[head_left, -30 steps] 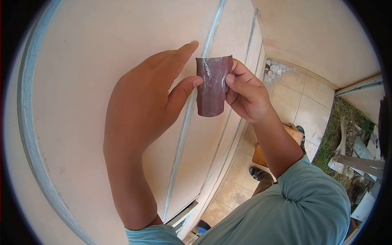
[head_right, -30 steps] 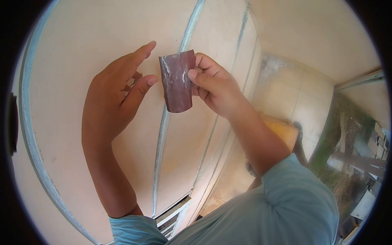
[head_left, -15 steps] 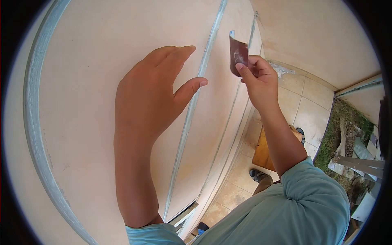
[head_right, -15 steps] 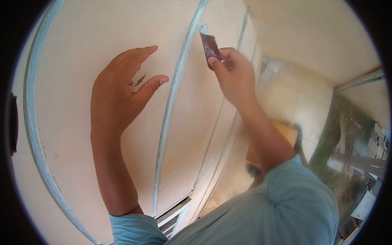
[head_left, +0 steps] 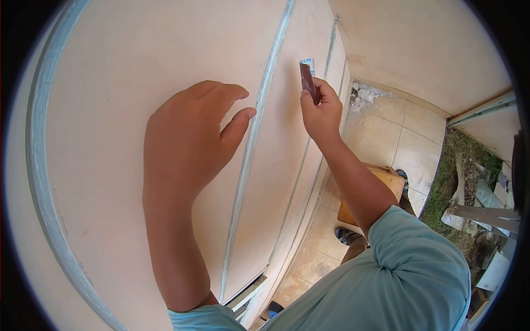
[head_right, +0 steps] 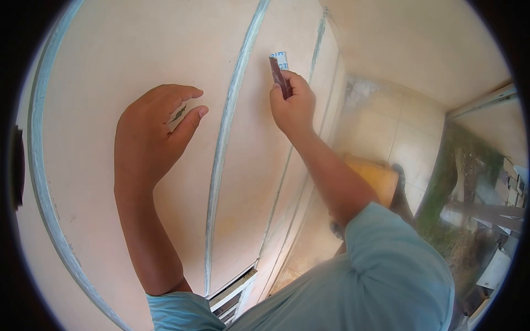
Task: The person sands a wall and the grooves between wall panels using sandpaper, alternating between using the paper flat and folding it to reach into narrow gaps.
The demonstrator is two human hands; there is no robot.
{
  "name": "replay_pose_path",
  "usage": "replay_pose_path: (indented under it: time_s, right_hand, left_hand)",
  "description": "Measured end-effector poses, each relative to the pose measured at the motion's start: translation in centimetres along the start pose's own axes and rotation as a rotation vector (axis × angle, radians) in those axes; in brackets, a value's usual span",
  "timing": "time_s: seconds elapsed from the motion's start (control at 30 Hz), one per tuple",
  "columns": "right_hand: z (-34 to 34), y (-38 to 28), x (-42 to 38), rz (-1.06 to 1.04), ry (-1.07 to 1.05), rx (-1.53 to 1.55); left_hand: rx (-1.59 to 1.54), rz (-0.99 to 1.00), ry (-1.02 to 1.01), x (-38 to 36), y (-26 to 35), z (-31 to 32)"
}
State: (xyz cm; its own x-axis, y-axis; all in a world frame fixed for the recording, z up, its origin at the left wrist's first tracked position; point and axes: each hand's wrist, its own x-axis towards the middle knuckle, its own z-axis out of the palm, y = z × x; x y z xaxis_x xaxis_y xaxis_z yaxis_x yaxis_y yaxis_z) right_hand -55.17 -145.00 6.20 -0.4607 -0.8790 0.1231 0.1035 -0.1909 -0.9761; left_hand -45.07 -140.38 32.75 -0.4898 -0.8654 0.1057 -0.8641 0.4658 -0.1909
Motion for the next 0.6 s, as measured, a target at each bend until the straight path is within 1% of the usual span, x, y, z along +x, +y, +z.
replay_pose_path:
  time_s: [0.03,0.07,0.13,0.2,0.27,0.33,0.4,0.47,0.53,0.6]
  right_hand:
    - [-1.0,0.4,-0.6,0.072,0.078,0.193]
    - [-1.7,2.4,-0.6,0.132,0.049,0.246]
    - [-3.4,5.3,-1.5,0.291,-0.071,0.211]
    - [-5.7,9.2,-3.7,0.339,-0.164,0.073]
    - [-8.5,10.3,-6.5,0.404,-0.315,-0.044]
    - [-11.5,11.3,-9.1,0.516,-0.418,-0.085]
    - [-14.2,13.8,-11.4,0.567,-0.490,-0.343]
    - [-16.1,13.9,-13.6,0.652,-0.463,-0.315]
    - [-16.8,12.8,-14.4,0.758,-0.515,-0.379]
    - [-17.1,13.5,-15.3,0.762,-0.576,-0.390]
  left_hand:
    - [0.012,0.008,0.007,-0.2,0.0,0.1]
    - [0.024,0.017,0.017,-0.3,0.0,0.2]
    - [0.041,0.026,0.014,-0.5,0.0,0.3]
    - [0.065,0.047,0.030,-0.1,-0.1,0.3]
    - [-0.002,0.051,0.057,-0.2,-0.2,0.2]
    - [-0.027,0.048,0.101,-0.2,-0.3,0.2]
    - [-0.059,0.063,0.162,0.2,-0.2,0.2]
    - [-0.065,0.034,0.116,0.2,0.0,-0.1]
    - [-0.051,0.034,0.127,0.2,0.2,0.0]
    - [-0.040,0.031,0.142,0.3,0.1,0.0]
